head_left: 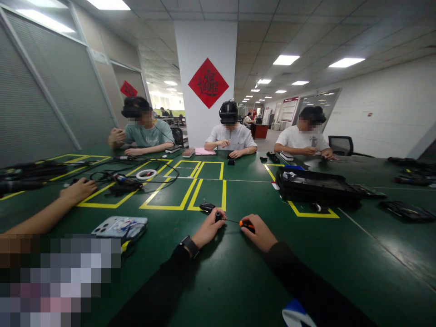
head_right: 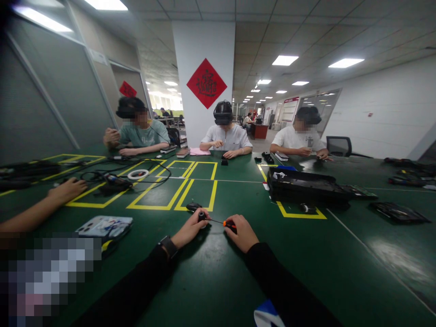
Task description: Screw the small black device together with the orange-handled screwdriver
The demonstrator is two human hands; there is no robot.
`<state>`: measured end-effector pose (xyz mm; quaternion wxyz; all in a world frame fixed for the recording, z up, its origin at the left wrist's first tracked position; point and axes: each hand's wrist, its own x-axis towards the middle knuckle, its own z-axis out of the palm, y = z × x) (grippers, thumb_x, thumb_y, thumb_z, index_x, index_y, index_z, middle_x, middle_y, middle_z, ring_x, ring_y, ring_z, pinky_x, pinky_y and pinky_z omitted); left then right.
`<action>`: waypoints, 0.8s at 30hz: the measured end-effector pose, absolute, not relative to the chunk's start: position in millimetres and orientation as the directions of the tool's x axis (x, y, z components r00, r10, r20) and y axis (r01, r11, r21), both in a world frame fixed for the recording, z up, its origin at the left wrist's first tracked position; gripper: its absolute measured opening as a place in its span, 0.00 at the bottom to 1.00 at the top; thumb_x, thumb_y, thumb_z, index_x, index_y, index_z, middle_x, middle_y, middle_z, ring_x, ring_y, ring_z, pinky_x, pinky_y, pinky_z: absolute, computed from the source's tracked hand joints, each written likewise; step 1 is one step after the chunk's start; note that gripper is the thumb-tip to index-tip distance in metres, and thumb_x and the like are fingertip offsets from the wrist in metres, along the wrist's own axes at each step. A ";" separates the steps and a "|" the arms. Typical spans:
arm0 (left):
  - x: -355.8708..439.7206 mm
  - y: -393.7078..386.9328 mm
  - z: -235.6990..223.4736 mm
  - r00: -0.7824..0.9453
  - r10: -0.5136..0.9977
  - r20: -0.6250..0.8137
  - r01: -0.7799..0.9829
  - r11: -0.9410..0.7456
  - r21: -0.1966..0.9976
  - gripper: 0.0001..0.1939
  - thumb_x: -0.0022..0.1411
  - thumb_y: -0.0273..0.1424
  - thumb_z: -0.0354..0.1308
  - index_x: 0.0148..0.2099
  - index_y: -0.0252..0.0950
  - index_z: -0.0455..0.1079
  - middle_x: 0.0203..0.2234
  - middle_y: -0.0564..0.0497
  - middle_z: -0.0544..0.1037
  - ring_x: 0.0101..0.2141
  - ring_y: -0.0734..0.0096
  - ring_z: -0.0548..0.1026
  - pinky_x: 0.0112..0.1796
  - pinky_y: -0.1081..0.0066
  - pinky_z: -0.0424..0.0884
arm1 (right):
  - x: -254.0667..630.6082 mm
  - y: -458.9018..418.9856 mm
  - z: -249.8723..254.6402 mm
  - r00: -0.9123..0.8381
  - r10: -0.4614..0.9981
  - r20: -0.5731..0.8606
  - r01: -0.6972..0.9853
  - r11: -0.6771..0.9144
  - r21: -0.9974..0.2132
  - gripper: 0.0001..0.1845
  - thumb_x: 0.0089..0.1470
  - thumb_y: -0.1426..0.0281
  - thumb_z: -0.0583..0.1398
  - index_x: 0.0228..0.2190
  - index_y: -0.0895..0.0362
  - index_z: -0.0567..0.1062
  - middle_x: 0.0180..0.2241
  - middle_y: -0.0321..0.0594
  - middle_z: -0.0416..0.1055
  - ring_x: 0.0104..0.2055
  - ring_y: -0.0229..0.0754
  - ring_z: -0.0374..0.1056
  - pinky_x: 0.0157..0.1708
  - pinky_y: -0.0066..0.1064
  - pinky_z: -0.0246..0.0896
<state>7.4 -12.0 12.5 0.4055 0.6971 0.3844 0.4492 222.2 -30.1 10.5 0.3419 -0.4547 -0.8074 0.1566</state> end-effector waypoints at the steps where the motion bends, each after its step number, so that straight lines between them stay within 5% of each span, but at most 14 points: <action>1: 6.8 -12.0 12.8 0.302 0.901 0.311 0.174 -0.373 0.912 0.09 0.52 0.24 0.48 0.38 0.36 0.60 0.33 0.52 0.67 0.37 0.71 0.65 0.42 0.70 0.61 | 222.0 -30.2 11.0 -0.357 0.837 0.413 0.633 0.543 -0.552 0.08 0.51 0.72 0.54 0.35 0.57 0.69 0.35 0.41 0.65 0.39 0.41 0.60 0.41 0.34 0.56; 11: 4.5 -9.1 9.3 0.290 0.903 0.317 0.150 -0.370 0.917 0.08 0.53 0.25 0.48 0.38 0.36 0.60 0.34 0.52 0.68 0.37 0.71 0.66 0.42 0.69 0.61 | 222.3 -35.7 14.6 -0.361 0.854 0.374 0.566 0.519 -0.640 0.09 0.49 0.72 0.56 0.36 0.55 0.68 0.34 0.38 0.68 0.36 0.39 0.64 0.38 0.31 0.59; 16: 6.5 -11.5 11.9 0.268 0.906 0.327 0.198 -0.384 0.902 0.07 0.53 0.26 0.49 0.37 0.36 0.60 0.32 0.52 0.68 0.36 0.71 0.65 0.42 0.69 0.60 | 222.2 -38.4 16.3 -0.317 0.874 0.368 0.531 0.486 -0.695 0.09 0.47 0.66 0.58 0.33 0.55 0.69 0.25 0.33 0.69 0.28 0.37 0.65 0.31 0.28 0.60; 21: 7.6 -13.3 12.7 0.274 0.904 0.328 0.229 -0.392 0.891 0.07 0.53 0.26 0.50 0.37 0.37 0.61 0.32 0.53 0.67 0.35 0.71 0.65 0.41 0.70 0.61 | 219.9 -36.5 15.8 -0.232 0.917 0.326 0.394 0.395 -0.830 0.13 0.53 0.62 0.51 0.27 0.57 0.68 0.24 0.34 0.68 0.22 0.34 0.63 0.25 0.27 0.59; 24: 7.0 -12.3 11.0 0.273 0.903 0.332 0.211 -0.393 0.895 0.08 0.53 0.26 0.51 0.38 0.37 0.60 0.32 0.53 0.67 0.35 0.71 0.66 0.40 0.71 0.61 | 219.2 -34.4 16.5 -0.152 0.935 0.319 0.298 0.351 -0.887 0.11 0.50 0.61 0.55 0.25 0.57 0.66 0.24 0.35 0.69 0.25 0.36 0.65 0.28 0.28 0.60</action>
